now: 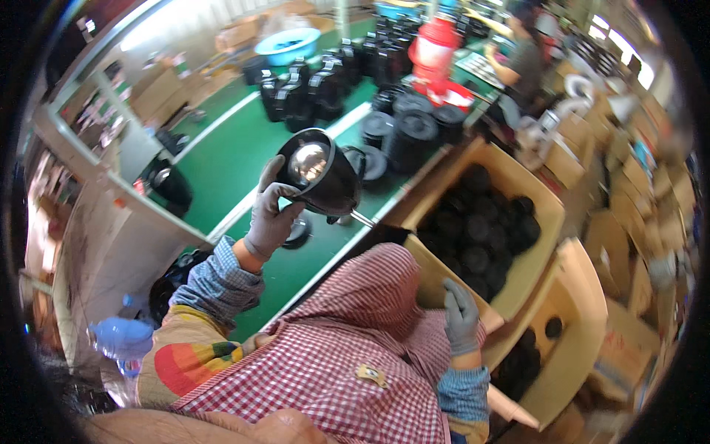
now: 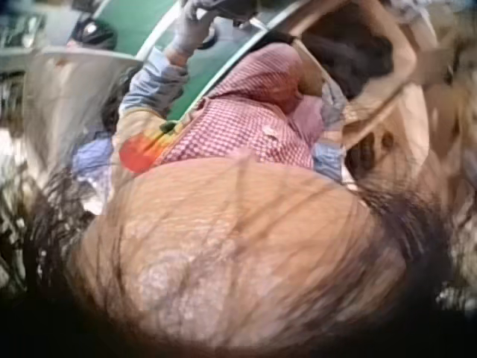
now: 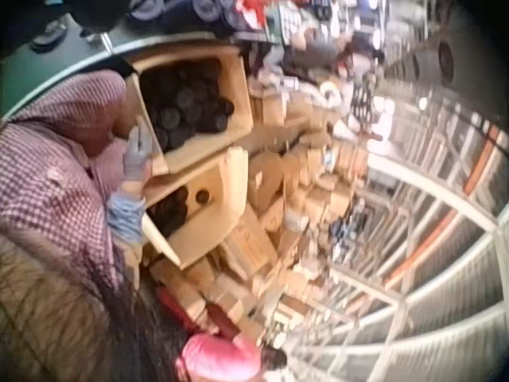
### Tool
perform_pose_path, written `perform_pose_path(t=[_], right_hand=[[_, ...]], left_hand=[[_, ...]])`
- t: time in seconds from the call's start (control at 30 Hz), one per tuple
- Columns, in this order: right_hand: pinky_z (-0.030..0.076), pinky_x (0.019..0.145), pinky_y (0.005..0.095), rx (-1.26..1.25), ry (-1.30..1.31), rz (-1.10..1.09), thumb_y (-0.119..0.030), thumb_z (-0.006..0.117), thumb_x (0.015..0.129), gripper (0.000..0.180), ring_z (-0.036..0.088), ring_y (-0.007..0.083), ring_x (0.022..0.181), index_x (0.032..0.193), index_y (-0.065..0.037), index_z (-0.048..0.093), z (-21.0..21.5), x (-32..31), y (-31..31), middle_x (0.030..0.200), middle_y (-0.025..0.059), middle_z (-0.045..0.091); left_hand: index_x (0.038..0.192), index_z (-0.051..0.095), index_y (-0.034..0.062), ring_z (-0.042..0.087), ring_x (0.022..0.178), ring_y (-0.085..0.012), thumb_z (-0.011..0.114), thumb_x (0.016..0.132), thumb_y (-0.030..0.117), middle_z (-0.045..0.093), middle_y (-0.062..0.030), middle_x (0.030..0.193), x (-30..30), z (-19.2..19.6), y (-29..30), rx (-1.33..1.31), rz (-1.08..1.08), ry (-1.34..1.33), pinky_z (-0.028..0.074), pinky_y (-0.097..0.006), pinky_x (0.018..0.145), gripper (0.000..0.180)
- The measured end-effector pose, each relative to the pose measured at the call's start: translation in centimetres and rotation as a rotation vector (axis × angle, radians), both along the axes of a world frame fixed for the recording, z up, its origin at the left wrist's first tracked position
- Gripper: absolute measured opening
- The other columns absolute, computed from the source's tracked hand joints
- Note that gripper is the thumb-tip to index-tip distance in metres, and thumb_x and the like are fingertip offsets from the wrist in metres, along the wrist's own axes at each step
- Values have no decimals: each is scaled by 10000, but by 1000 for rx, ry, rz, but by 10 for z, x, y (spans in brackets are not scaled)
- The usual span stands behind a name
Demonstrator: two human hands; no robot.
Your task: The person repeatedly picks up black plastic containers and lids from a cardboard box, uses a metal tool to press or adjust the lid onto each container, and places the finished units on a green workbench. The process is repeated for multiple containers throughout the clip.
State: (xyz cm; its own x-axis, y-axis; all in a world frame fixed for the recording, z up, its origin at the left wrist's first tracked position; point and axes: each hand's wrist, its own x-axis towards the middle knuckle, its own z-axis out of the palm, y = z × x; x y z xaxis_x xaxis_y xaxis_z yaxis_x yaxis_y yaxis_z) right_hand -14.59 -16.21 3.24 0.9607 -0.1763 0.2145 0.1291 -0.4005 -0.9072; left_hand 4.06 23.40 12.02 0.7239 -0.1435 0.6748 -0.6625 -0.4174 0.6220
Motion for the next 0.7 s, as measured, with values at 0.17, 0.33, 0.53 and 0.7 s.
perform_pose_path(t=[0.17,0.33,0.53,0.7], right_hand=[[439,1043,323,41,43,-186,-178,570,1021,343,600,225,1201,1284,27,648,51,-44,-6,1281,139,662],[244,1214,355,109,-70,-48,-458,401,1083,643,363,262,1471,1525,10,400,49,-62,3,1558,156,435],[312,1200,373,486,58,-173,-443,218,1112,657,417,283,1431,1515,51,373,-14,-95,41,1541,192,434],[335,1169,341,97,-13,-306,-144,405,1100,429,460,273,1397,1509,-19,403,-61,-98,56,1491,180,489]], left_hand=[[923,655,90,232,1509,-471,805,681,-18,309,-260,1599,-19,5,-92,151,-839,47,221,-508,1213,305],[827,666,85,297,1502,-404,718,681,35,215,-228,1664,-38,-46,-163,10,-1530,438,274,-455,1184,163],[845,668,-11,447,1402,-287,493,605,-123,464,-211,1523,-62,-103,-197,23,-1421,1231,326,-377,1190,317],[973,669,-70,568,1252,-298,378,593,-155,591,-190,1375,-57,-137,-206,-39,-1350,1369,394,-392,1152,486]])
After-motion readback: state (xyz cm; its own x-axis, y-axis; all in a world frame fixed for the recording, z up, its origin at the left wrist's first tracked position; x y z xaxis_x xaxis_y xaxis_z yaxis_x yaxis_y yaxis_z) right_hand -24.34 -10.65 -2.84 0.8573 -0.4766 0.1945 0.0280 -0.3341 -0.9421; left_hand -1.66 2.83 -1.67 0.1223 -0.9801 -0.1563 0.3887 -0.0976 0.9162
